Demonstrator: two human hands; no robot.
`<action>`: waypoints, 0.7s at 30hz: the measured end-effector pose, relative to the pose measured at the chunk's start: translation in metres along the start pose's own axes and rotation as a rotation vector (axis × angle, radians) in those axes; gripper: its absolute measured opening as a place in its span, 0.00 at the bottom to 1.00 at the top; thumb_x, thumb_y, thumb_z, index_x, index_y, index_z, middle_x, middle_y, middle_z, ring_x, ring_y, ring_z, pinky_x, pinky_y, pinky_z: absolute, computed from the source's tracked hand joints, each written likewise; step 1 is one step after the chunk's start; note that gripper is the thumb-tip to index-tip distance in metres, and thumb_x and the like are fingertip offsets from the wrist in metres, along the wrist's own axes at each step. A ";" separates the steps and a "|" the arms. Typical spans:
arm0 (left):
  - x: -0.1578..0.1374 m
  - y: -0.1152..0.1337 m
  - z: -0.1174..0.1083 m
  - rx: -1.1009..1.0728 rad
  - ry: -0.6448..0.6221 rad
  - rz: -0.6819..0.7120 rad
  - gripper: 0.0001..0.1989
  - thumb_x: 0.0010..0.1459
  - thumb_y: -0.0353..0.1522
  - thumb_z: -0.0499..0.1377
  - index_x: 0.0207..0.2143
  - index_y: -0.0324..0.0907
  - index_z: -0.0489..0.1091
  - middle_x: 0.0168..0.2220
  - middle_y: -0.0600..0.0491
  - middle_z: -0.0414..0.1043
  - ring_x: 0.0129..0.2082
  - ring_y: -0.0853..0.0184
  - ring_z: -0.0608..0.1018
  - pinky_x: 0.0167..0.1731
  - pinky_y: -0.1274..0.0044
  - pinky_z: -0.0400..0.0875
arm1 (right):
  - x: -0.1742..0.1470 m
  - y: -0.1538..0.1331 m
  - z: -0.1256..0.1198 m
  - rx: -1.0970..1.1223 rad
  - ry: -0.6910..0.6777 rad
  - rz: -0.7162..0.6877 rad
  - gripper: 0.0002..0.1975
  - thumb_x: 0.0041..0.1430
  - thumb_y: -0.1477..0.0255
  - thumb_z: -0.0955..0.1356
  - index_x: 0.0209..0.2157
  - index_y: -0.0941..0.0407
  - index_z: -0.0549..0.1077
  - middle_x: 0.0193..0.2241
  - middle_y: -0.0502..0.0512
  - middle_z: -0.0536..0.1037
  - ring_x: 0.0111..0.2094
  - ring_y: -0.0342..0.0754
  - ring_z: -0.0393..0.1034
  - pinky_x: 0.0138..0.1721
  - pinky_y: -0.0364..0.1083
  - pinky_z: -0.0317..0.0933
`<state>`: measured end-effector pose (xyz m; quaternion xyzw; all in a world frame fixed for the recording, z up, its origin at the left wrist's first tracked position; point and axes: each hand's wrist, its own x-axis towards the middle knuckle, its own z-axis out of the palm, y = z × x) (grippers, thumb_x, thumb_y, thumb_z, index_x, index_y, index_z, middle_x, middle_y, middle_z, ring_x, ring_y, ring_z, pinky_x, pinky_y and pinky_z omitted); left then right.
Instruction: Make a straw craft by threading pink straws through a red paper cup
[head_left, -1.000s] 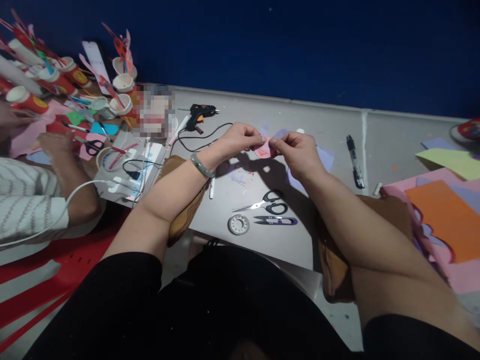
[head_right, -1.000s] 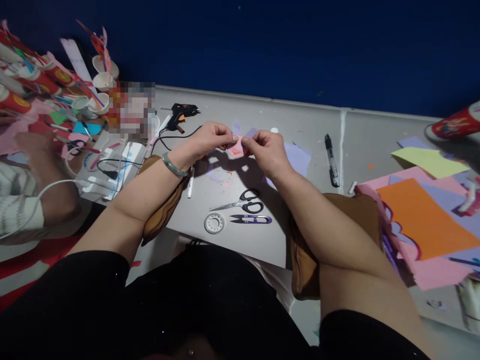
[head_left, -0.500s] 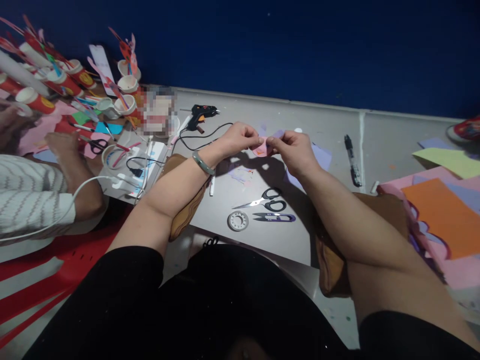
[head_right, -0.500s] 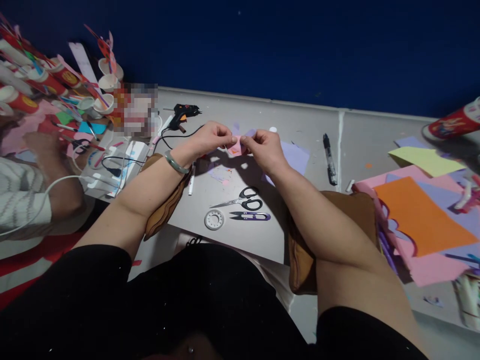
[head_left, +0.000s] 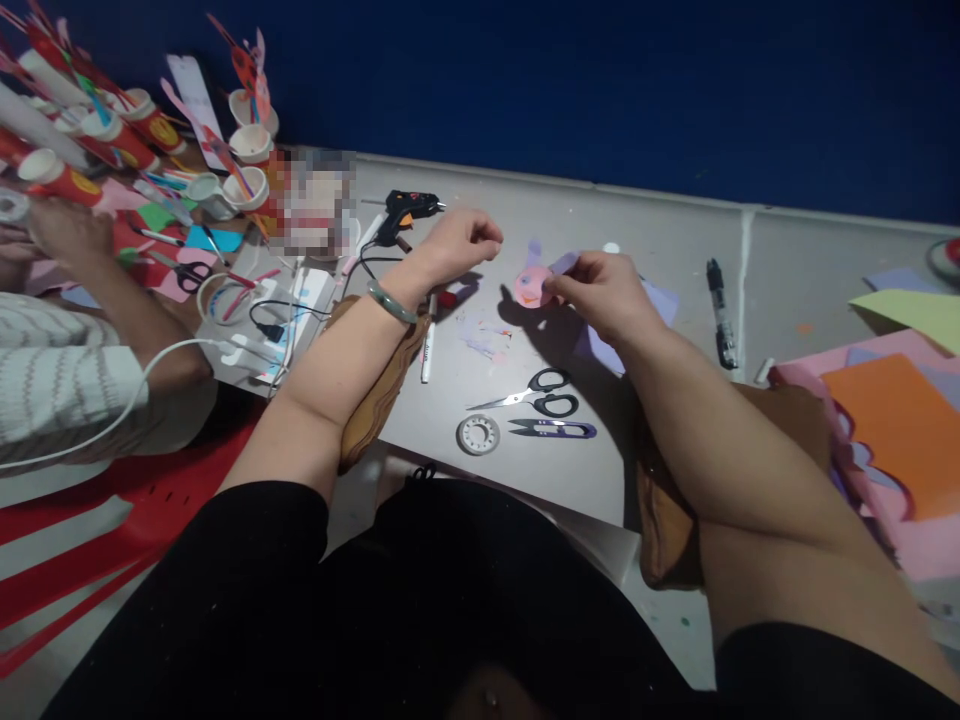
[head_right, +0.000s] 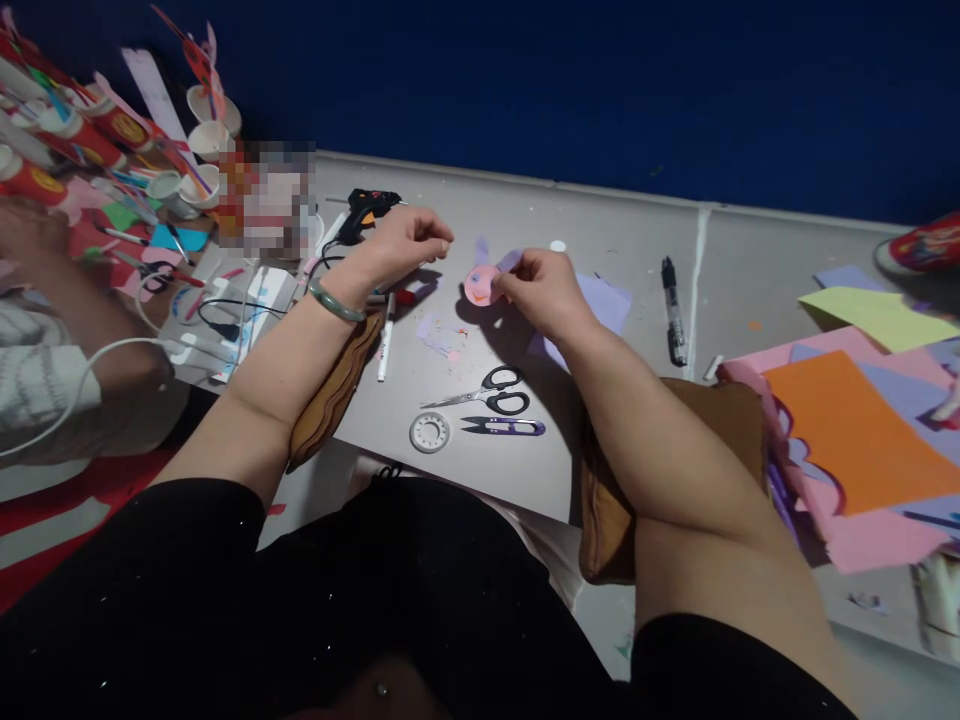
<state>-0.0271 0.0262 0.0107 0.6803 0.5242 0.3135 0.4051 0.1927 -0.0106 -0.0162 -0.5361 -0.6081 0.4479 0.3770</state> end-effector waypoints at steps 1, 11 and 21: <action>0.001 -0.002 -0.003 0.053 0.003 0.006 0.04 0.51 0.23 0.63 0.32 0.36 0.76 0.30 0.51 0.76 0.31 0.72 0.74 0.36 0.79 0.66 | -0.001 0.000 0.000 -0.034 -0.032 0.019 0.08 0.51 0.81 0.71 0.22 0.55 0.74 0.20 0.51 0.75 0.21 0.44 0.67 0.27 0.47 0.64; 0.002 -0.003 -0.008 0.186 0.041 -0.006 0.11 0.44 0.19 0.61 0.30 0.39 0.76 0.28 0.52 0.73 0.33 0.68 0.72 0.37 0.77 0.64 | 0.002 0.021 0.010 -0.171 -0.153 0.005 0.09 0.50 0.78 0.72 0.35 0.56 0.78 0.20 0.49 0.76 0.22 0.47 0.69 0.27 0.46 0.64; -0.004 0.001 -0.016 0.543 -0.190 -0.107 0.15 0.35 0.21 0.72 0.23 0.42 0.71 0.25 0.55 0.66 0.33 0.63 0.71 0.35 0.75 0.60 | -0.021 -0.008 -0.014 -0.606 -0.228 -0.254 0.06 0.54 0.70 0.74 0.36 0.51 0.80 0.26 0.52 0.79 0.31 0.52 0.72 0.36 0.50 0.61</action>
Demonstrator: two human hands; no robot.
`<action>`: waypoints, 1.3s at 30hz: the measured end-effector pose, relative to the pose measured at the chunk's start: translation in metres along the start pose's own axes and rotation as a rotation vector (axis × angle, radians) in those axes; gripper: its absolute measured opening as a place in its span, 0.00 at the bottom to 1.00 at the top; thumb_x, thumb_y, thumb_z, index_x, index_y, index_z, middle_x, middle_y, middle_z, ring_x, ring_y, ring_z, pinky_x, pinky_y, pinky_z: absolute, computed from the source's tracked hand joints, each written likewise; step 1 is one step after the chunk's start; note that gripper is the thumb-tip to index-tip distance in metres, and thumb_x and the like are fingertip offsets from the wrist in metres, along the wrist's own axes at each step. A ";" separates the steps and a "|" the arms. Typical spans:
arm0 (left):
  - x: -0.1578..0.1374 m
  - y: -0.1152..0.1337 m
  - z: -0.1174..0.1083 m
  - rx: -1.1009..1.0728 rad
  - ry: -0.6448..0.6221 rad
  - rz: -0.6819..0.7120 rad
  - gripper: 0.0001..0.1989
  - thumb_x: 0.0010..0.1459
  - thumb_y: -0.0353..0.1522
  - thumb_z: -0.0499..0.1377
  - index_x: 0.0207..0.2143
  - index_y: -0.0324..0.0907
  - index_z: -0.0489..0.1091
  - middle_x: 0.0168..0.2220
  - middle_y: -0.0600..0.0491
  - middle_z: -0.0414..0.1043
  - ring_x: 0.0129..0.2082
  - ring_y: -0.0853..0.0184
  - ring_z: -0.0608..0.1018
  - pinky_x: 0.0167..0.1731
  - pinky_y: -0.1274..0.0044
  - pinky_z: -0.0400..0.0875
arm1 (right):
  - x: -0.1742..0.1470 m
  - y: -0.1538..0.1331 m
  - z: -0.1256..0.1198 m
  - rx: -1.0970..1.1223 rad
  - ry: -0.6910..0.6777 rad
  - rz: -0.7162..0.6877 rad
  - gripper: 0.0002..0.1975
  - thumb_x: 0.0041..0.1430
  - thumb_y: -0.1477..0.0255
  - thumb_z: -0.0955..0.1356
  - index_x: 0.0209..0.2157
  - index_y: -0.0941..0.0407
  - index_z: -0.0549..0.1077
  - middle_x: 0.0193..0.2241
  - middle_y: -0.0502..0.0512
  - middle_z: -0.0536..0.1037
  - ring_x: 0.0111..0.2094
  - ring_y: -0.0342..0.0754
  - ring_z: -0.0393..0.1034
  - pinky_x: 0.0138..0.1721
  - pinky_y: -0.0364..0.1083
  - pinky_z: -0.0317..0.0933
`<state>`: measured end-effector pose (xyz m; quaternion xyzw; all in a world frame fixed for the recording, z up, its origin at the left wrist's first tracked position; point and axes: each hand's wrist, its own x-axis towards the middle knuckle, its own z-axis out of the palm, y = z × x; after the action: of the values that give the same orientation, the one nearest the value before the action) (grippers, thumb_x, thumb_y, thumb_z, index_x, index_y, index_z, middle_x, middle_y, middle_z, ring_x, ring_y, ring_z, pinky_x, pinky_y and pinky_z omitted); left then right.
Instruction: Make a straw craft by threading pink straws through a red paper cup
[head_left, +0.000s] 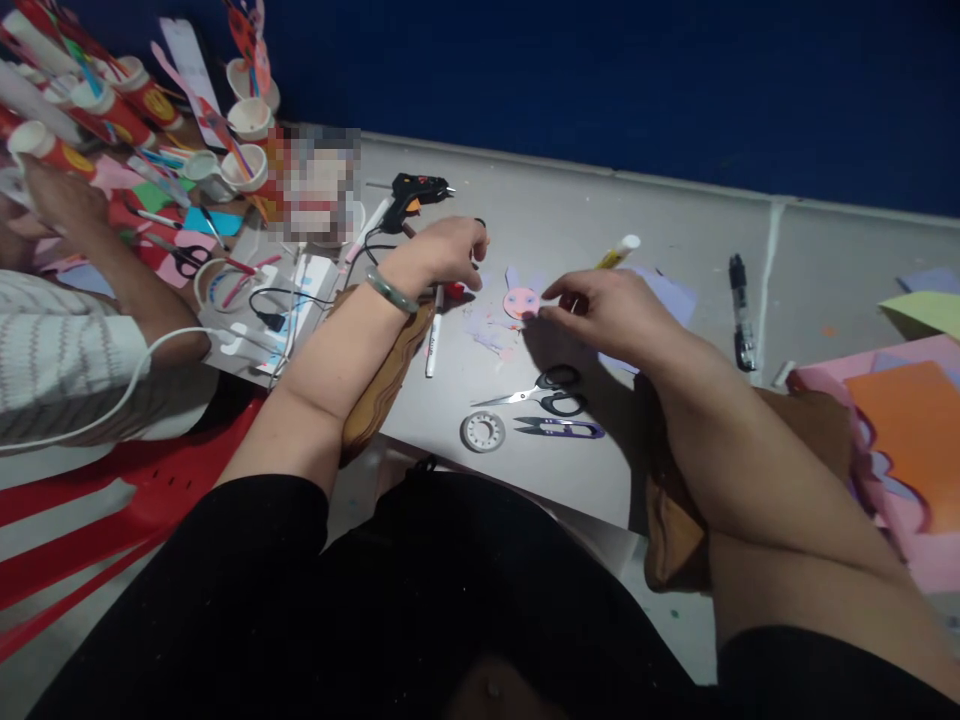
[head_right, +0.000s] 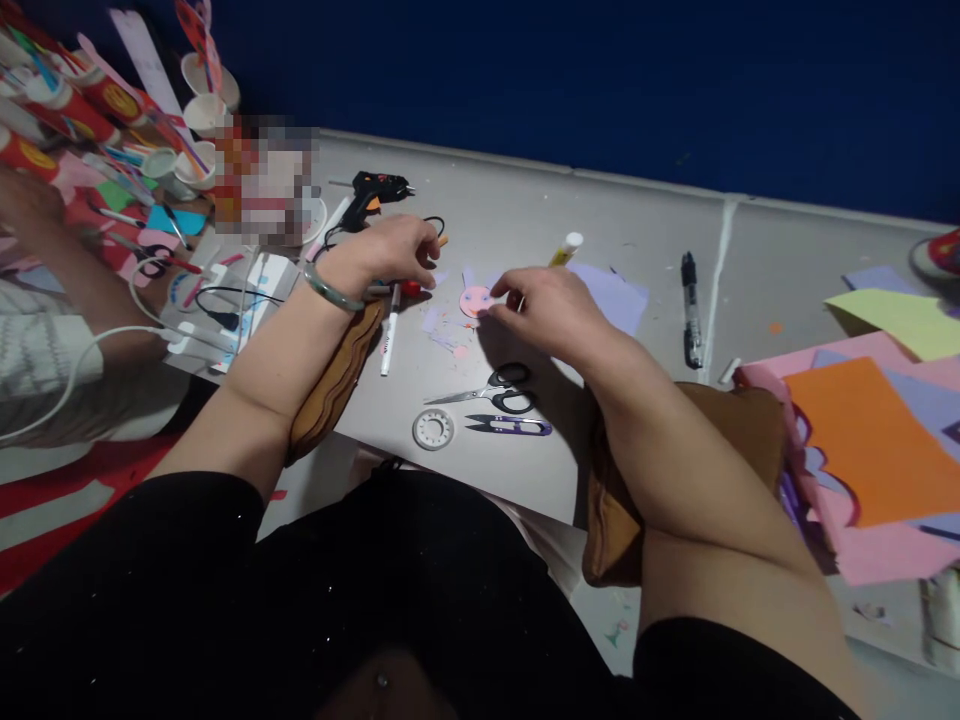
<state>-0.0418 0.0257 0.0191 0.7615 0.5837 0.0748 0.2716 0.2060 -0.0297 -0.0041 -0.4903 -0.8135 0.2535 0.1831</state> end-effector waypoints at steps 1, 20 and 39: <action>-0.002 0.002 -0.001 0.065 -0.040 0.008 0.15 0.35 0.22 0.73 0.24 0.42 0.72 0.26 0.55 0.66 0.34 0.63 0.72 0.35 0.75 0.61 | -0.003 -0.006 0.000 -0.016 -0.080 -0.059 0.04 0.56 0.70 0.73 0.35 0.51 0.81 0.27 0.51 0.79 0.30 0.50 0.72 0.35 0.49 0.59; -0.017 0.022 -0.012 0.389 -0.261 0.049 0.24 0.52 0.18 0.57 0.51 0.36 0.75 0.52 0.41 0.76 0.52 0.55 0.76 0.53 0.67 0.69 | -0.015 -0.063 0.075 -0.572 -0.339 -0.546 0.25 0.71 0.72 0.56 0.66 0.54 0.64 0.42 0.63 0.77 0.25 0.45 0.59 0.29 0.48 0.40; -0.011 0.015 -0.012 0.407 -0.159 0.072 0.23 0.55 0.22 0.56 0.53 0.40 0.74 0.49 0.47 0.77 0.48 0.62 0.74 0.46 0.74 0.64 | -0.049 -0.043 0.047 -0.874 -0.292 -0.459 0.24 0.68 0.80 0.56 0.62 0.58 0.68 0.38 0.64 0.75 0.31 0.51 0.65 0.32 0.49 0.46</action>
<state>-0.0375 0.0166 0.0391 0.8245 0.5359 -0.0955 0.1546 0.1717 -0.1014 -0.0190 -0.2893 -0.9472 -0.0913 -0.1035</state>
